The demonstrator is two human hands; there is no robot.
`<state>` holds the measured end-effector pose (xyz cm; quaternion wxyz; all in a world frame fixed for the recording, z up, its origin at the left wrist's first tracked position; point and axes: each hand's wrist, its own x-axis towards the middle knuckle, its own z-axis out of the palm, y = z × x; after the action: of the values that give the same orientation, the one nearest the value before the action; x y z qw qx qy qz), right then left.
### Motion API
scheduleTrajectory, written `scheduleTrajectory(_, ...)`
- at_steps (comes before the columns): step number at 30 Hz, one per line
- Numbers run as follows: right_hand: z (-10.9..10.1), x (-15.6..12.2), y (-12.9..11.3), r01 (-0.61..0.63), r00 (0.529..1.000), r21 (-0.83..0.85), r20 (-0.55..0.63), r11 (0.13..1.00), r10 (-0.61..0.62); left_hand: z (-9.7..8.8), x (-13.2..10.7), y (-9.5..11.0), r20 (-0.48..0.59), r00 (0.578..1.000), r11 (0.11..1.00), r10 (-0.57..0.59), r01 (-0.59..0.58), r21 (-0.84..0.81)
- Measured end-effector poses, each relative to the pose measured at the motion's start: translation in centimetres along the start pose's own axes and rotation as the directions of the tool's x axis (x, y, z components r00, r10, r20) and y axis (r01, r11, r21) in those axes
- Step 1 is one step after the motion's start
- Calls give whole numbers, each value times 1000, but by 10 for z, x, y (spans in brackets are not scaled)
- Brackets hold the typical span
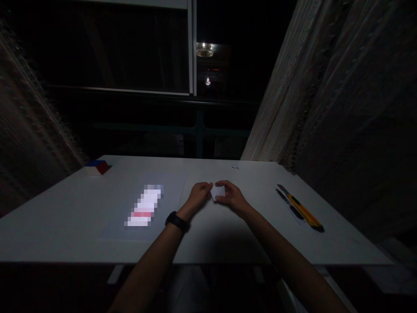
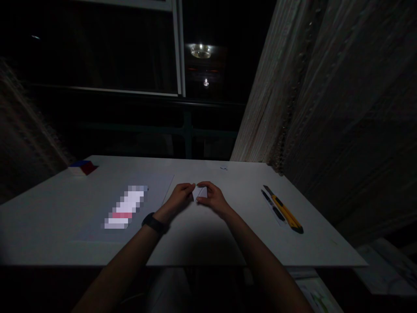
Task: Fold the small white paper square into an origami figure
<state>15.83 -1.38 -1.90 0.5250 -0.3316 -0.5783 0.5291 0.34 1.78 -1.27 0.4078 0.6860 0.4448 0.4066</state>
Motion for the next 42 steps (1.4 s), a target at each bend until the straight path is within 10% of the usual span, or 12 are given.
scheduleTrajectory(21, -4, 1, 5, 36, 999, -79, 22, 996, -35, 4, -3, 3, 177, 978, 944, -111, 159, -290)
scheduleTrajectory(42, -10, 1, 7, 76, 986, -253, 165, 965, -34, 3, -6, 6, 176, 984, 988, -18, 45, -149)
